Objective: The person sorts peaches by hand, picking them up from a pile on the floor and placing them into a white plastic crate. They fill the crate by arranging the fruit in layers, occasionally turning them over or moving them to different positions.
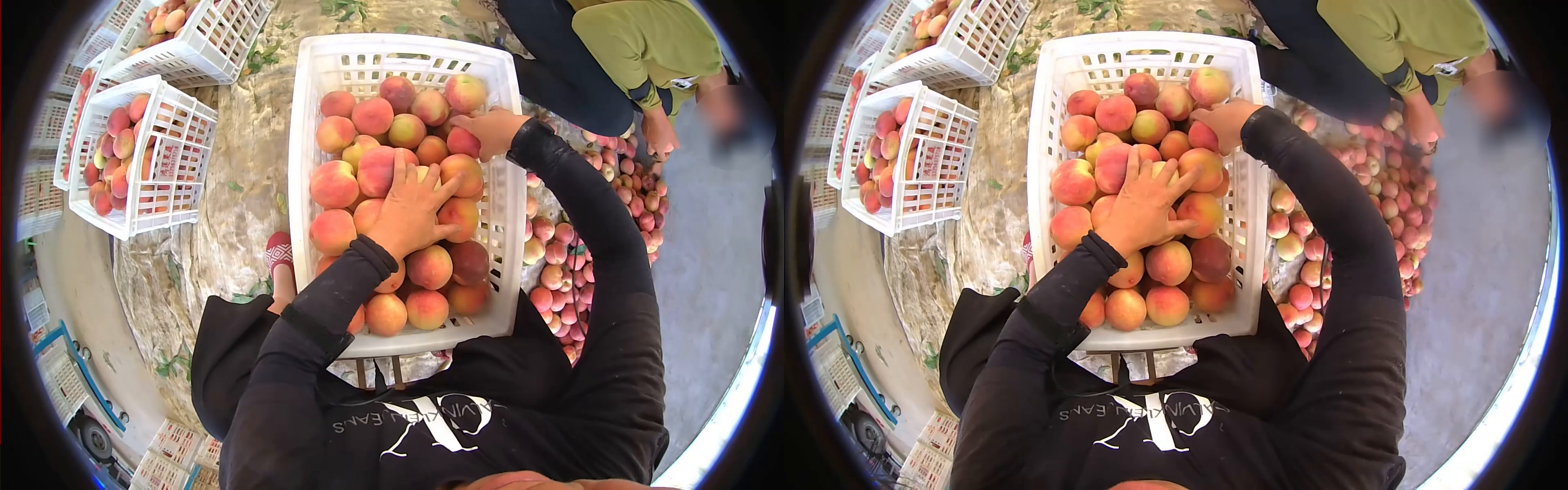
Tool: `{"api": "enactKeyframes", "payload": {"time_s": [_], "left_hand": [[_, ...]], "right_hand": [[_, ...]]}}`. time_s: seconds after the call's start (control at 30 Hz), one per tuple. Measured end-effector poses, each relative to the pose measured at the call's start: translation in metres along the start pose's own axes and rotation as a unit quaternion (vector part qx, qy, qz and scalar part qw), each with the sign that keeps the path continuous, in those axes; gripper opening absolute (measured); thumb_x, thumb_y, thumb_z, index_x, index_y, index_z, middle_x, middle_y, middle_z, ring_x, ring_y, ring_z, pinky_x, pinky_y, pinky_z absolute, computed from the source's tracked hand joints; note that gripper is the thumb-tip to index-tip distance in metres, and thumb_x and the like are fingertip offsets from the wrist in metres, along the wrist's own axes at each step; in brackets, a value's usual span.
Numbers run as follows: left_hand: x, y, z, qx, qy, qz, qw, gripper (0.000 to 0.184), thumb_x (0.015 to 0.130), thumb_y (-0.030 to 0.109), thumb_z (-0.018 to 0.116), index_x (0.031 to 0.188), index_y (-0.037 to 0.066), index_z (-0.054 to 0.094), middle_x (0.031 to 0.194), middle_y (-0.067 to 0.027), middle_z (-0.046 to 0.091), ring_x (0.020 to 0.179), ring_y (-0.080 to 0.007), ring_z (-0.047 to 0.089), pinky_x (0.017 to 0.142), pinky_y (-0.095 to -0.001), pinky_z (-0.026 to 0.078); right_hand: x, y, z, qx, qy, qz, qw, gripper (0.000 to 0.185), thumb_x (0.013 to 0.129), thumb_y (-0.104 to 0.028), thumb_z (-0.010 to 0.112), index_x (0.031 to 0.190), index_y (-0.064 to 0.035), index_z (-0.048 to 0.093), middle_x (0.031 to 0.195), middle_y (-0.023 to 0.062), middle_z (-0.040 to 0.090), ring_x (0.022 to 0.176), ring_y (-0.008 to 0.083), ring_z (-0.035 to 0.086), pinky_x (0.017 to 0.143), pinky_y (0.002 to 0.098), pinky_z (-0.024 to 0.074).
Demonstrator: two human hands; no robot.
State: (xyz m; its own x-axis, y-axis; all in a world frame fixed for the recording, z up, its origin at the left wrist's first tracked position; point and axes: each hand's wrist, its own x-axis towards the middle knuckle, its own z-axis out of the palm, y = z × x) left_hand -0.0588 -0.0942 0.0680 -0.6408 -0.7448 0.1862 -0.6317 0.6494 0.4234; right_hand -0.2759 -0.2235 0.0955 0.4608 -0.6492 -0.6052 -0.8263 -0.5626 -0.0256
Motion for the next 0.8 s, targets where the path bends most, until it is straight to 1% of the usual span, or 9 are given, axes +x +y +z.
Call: {"api": "enactKeyframes", "payload": {"time_s": [0.1,0.2,0.3,0.33,0.47,0.53,0.57,0.63,0.8], "left_hand": [[0.000,0.000,0.000,-0.005,-0.001,-0.005,1.000,0.080,0.072,0.048,0.073,0.140,0.016,0.045,0.122,-0.0157,0.052,0.113,-0.0419,0.047,0.113,-0.0614,0.016],[0.001,0.000,-0.001,0.003,-0.009,-0.003,1.000,0.081,0.072,0.048,0.073,0.141,0.016,0.044,0.121,-0.0158,0.053,0.112,-0.0420,0.048,0.113,-0.0615,0.017],[0.000,0.001,-0.002,-0.001,-0.008,-0.006,1.000,0.081,0.072,0.048,0.073,0.141,0.015,0.044,0.120,-0.0159,0.053,0.111,-0.0425,0.047,0.112,-0.0615,0.017],[0.001,0.001,-0.002,0.000,-0.004,-0.004,1.000,0.081,0.072,0.048,0.073,0.141,0.015,0.044,0.120,-0.0159,0.053,0.111,-0.0425,0.047,0.112,-0.0615,0.017],[-0.001,0.000,0.000,0.019,0.004,-0.004,1.000,0.080,0.073,0.049,0.072,0.140,0.015,0.045,0.120,-0.0168,0.053,0.111,-0.0434,0.048,0.112,-0.0614,0.016],[-0.002,0.000,0.002,0.021,-0.002,-0.006,1.000,0.079,0.073,0.050,0.071,0.140,0.015,0.045,0.120,-0.0171,0.052,0.111,-0.0436,0.048,0.112,-0.0613,0.016],[-0.002,0.001,0.000,0.022,-0.006,-0.007,1.000,0.079,0.074,0.050,0.071,0.140,0.015,0.046,0.121,-0.0171,0.052,0.111,-0.0434,0.048,0.112,-0.0613,0.016],[-0.001,0.001,0.000,0.023,-0.010,-0.005,1.000,0.078,0.074,0.050,0.071,0.140,0.015,0.046,0.121,-0.0171,0.052,0.111,-0.0433,0.048,0.112,-0.0613,0.015],[0.000,-0.002,0.000,-0.014,-0.019,-0.005,1.000,0.075,0.075,0.051,0.069,0.137,0.014,0.048,0.119,-0.0162,0.052,0.110,-0.0420,0.048,0.112,-0.0605,0.015]], "right_hand": [[0.001,-0.002,0.007,-0.045,0.047,-0.043,0.997,0.047,0.077,-0.021,0.064,0.121,-0.0088,0.051,0.105,0.0141,0.066,0.096,0.0339,0.064,0.083,0.0463,0.0479],[-0.016,-0.020,0.027,-0.101,0.202,-0.028,0.974,0.055,0.078,-0.012,0.060,0.131,-0.0075,0.048,0.103,0.0162,0.064,0.091,0.0305,0.064,0.087,0.0433,0.0430],[-0.019,-0.018,0.034,-0.050,0.192,0.007,0.980,0.054,0.078,-0.013,0.059,0.131,-0.0079,0.049,0.103,0.0160,0.064,0.093,0.0297,0.064,0.086,0.0438,0.0433],[-0.017,-0.014,0.032,-0.037,0.158,0.015,0.987,0.058,0.078,-0.018,0.060,0.133,-0.0088,0.047,0.110,0.0162,0.064,0.097,0.0303,0.064,0.089,0.0429,0.0433],[-0.013,-0.005,-0.002,0.051,0.085,0.001,0.995,0.059,0.078,-0.024,0.061,0.134,-0.0110,0.048,0.119,0.0164,0.063,0.102,0.0323,0.063,0.089,0.0431,0.0458],[-0.001,0.003,-0.020,0.156,0.060,0.098,0.981,0.064,0.078,-0.026,0.062,0.139,-0.0166,0.046,0.132,0.0155,0.057,0.109,0.0337,0.061,0.094,0.0421,0.0464],[0.002,0.001,-0.027,0.157,0.055,0.097,0.981,0.064,0.078,-0.026,0.062,0.139,-0.0166,0.046,0.132,0.0155,0.057,0.109,0.0337,0.061,0.094,0.0421,0.0464],[0.010,-0.002,-0.040,0.119,0.196,0.192,0.954,0.050,0.081,-0.029,0.059,0.129,-0.0170,0.057,0.120,0.0193,0.062,0.104,0.0350,0.063,0.087,0.0454,0.0500],[0.056,0.010,-0.015,0.056,0.189,0.173,0.965,0.048,0.081,-0.028,0.060,0.128,-0.0190,0.058,0.114,0.0195,0.063,0.100,0.0374,0.063,0.087,0.0468,0.0506]]}}
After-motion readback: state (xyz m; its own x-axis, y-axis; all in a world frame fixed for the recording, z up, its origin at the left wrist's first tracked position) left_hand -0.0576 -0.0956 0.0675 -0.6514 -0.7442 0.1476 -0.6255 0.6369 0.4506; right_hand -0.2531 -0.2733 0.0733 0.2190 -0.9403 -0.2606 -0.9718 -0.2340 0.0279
